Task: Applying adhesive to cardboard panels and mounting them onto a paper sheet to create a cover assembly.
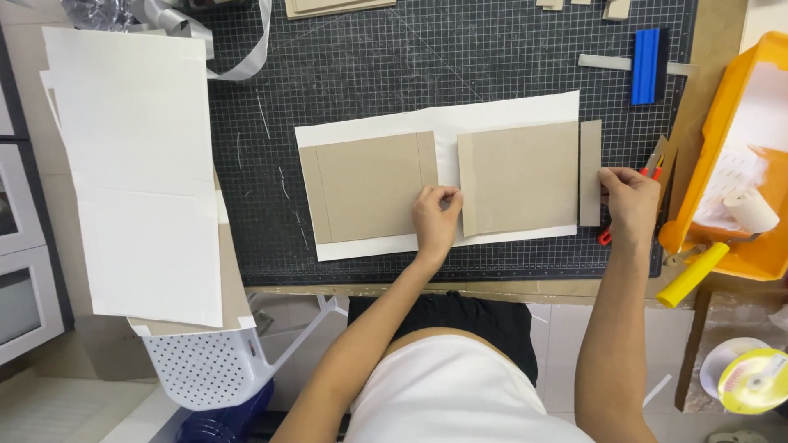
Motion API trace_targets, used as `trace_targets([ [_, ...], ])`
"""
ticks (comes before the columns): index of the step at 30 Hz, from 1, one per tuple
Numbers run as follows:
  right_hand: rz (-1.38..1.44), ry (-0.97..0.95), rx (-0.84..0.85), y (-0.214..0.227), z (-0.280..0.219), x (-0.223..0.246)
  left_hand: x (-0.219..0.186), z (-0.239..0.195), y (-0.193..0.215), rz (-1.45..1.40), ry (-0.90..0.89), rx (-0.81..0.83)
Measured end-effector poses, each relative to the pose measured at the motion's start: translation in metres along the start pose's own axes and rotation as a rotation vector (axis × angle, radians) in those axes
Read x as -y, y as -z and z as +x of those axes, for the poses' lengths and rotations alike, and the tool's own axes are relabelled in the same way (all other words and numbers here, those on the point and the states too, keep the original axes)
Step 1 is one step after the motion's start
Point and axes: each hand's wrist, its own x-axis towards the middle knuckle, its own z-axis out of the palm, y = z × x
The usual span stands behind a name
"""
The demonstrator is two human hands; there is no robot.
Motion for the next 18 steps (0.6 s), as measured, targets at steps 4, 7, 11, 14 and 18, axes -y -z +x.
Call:
trace_targets([
  [4,0.021,-0.041,-0.025,-0.001,-0.005,0.001,-0.002,0.008,0.012,-0.065,0.092,0.039],
  [7,0.017,-0.033,-0.036,-0.002,-0.010,0.002,-0.008,0.010,0.024,-0.047,0.037,0.105],
  [11,-0.199,0.305,-0.269,-0.010,0.010,-0.037,-0.019,0.013,0.038,-0.122,0.183,0.245],
  [14,-0.378,0.556,-0.464,-0.019,0.011,-0.054,-0.023,0.013,0.049,-0.162,0.282,0.270],
  [18,-0.414,0.780,-0.535,-0.031,-0.012,-0.038,-0.021,0.011,0.061,-0.265,0.391,0.292],
])
